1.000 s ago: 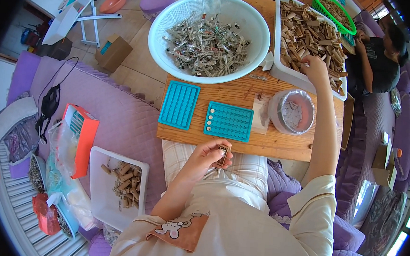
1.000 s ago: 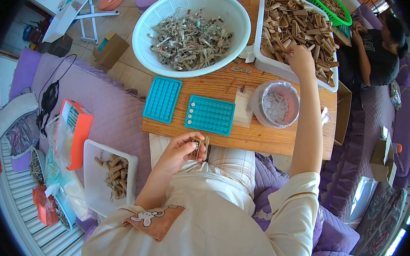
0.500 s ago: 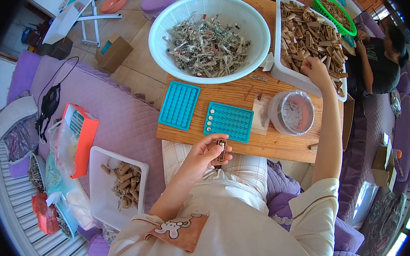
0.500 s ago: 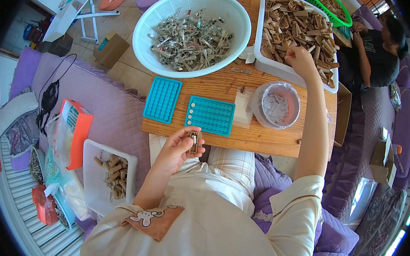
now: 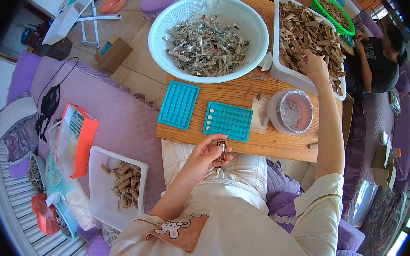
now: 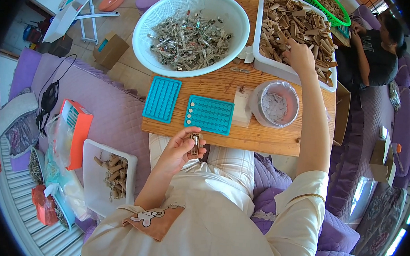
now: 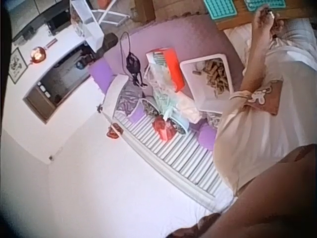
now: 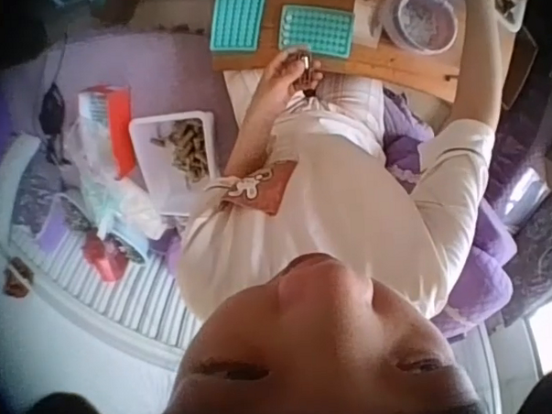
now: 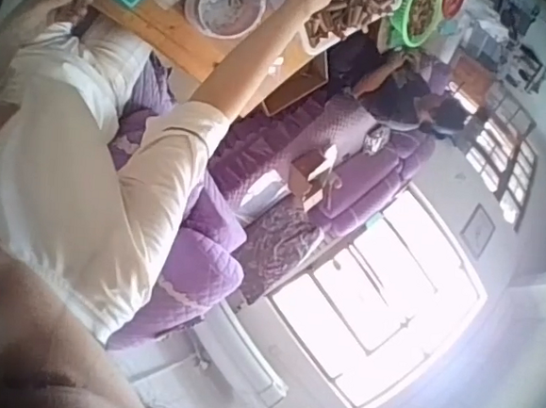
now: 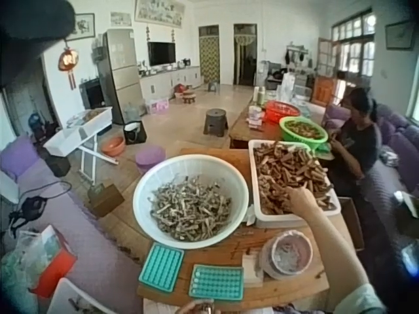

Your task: The person assembles small metal components by hand, then places the assembled components into a green plastic sorting tray.

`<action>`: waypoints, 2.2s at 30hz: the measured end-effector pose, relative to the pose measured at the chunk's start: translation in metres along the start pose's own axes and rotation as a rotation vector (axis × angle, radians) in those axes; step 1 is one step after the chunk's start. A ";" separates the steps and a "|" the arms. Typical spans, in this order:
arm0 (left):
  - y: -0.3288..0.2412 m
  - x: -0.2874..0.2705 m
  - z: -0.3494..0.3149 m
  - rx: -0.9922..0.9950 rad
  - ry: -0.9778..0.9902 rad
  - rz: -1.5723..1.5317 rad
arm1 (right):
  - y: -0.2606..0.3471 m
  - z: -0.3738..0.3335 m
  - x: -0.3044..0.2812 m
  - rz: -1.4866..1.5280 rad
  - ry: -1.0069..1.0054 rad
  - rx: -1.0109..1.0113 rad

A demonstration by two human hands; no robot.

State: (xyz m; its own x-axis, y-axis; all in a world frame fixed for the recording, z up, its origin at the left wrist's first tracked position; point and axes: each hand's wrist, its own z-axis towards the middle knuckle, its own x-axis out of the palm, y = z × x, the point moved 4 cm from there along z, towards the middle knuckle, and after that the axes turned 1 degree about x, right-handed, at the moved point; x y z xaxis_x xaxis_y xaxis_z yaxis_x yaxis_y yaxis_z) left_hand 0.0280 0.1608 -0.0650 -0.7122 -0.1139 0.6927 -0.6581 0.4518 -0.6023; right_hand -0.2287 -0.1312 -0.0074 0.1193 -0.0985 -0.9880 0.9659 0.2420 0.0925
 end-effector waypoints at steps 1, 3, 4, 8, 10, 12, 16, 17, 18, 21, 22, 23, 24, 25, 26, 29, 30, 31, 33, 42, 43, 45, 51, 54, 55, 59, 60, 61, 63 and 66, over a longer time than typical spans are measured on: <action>0.000 0.000 -0.001 0.002 0.000 0.000 | 0.002 0.000 0.000 0.000 -0.002 -0.001; -0.001 0.001 -0.002 -0.002 0.003 0.007 | 0.003 0.000 -0.003 -0.007 -0.042 0.044; -0.001 0.001 -0.003 0.001 0.005 0.006 | 0.001 0.000 0.000 -0.008 -0.045 0.043; -0.002 -0.002 -0.007 0.022 -0.007 -0.028 | -0.024 -0.001 0.004 0.231 -0.422 0.044; -0.001 -0.006 -0.008 0.033 -0.016 -0.040 | -0.030 -0.003 0.001 0.377 -0.488 0.144; -0.003 -0.008 -0.009 0.053 -0.047 -0.052 | -0.047 0.001 0.008 0.605 -0.407 0.212; -0.006 -0.010 -0.008 0.069 -0.048 -0.069 | -0.050 -0.007 0.017 1.387 -0.170 0.397; -0.008 -0.010 -0.008 0.068 -0.040 -0.065 | -0.045 -0.010 0.016 1.645 -0.115 0.417; -0.009 -0.009 -0.007 0.068 -0.030 -0.061 | -0.041 -0.014 0.010 1.644 -0.116 0.419; -0.009 -0.009 -0.006 0.073 -0.021 -0.076 | -0.033 -0.019 0.007 1.631 0.062 0.420; -0.008 -0.009 -0.005 0.070 -0.018 -0.076 | -0.036 -0.020 0.008 1.610 0.045 0.434; -0.007 -0.009 -0.005 0.079 -0.019 -0.070 | -0.040 -0.022 0.009 1.588 0.030 0.448; -0.007 -0.009 -0.004 0.088 -0.023 -0.064 | -0.044 -0.023 0.010 1.588 0.029 0.449; -0.007 -0.009 -0.004 0.087 -0.023 -0.065 | -0.048 -0.024 0.010 1.577 0.068 0.420; -0.007 -0.008 -0.004 0.103 -0.024 -0.098 | -0.051 -0.024 0.011 1.566 0.108 0.390; -0.010 -0.008 -0.005 0.134 -0.027 -0.174 | -0.043 -0.030 0.004 1.478 0.125 0.411; -0.012 -0.007 -0.005 0.146 -0.018 -0.215 | -0.041 -0.033 0.002 1.476 0.129 0.411; -0.013 -0.006 -0.004 0.145 -0.020 -0.218 | -0.038 -0.036 0.000 1.428 0.091 0.382; -0.016 -0.005 -0.004 0.206 -0.071 -0.199 | -0.028 -0.046 -0.004 1.379 0.061 0.352; -0.046 0.016 -0.008 0.429 -0.090 -0.140 | 0.100 -0.133 -0.014 1.247 0.034 0.211; -0.048 0.018 -0.009 0.430 -0.094 -0.141 | 0.118 -0.144 -0.016 1.264 0.037 0.209; -0.053 0.023 -0.013 0.509 -0.092 -0.083 | 0.149 -0.165 -0.016 1.425 0.097 0.268; -0.054 0.030 -0.019 0.683 -0.085 0.110 | 0.203 -0.208 -0.025 1.557 0.106 0.238; -0.055 0.037 -0.020 0.713 -0.044 0.142 | 0.211 -0.215 -0.031 1.400 0.015 0.157; -0.055 0.040 -0.021 0.725 -0.033 0.155 | 0.213 -0.215 -0.032 1.401 0.014 0.157; -0.051 0.042 -0.022 0.719 0.028 0.210 | 0.215 -0.216 -0.042 1.254 -0.075 0.113; -0.050 0.042 -0.022 0.723 0.039 0.205 | 0.216 -0.216 -0.043 1.218 -0.097 0.095; -0.050 0.042 -0.022 0.723 0.039 0.206 | 0.215 -0.216 -0.043 1.218 -0.098 0.095; -0.051 0.044 -0.022 0.736 0.046 0.261 | 0.215 -0.215 -0.045 1.159 -0.104 0.079; -0.051 0.046 -0.021 0.717 0.045 0.262 | 0.213 -0.214 -0.046 1.105 -0.095 0.072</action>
State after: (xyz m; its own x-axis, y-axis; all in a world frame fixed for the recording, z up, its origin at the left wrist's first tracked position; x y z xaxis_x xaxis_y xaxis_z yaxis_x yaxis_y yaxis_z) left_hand 0.0333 0.1512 0.0059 -0.8665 -0.0391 0.4976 -0.4772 -0.2275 -0.8488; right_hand -0.0772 0.1313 0.0310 0.9368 0.0627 -0.3442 0.3279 0.1858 0.9263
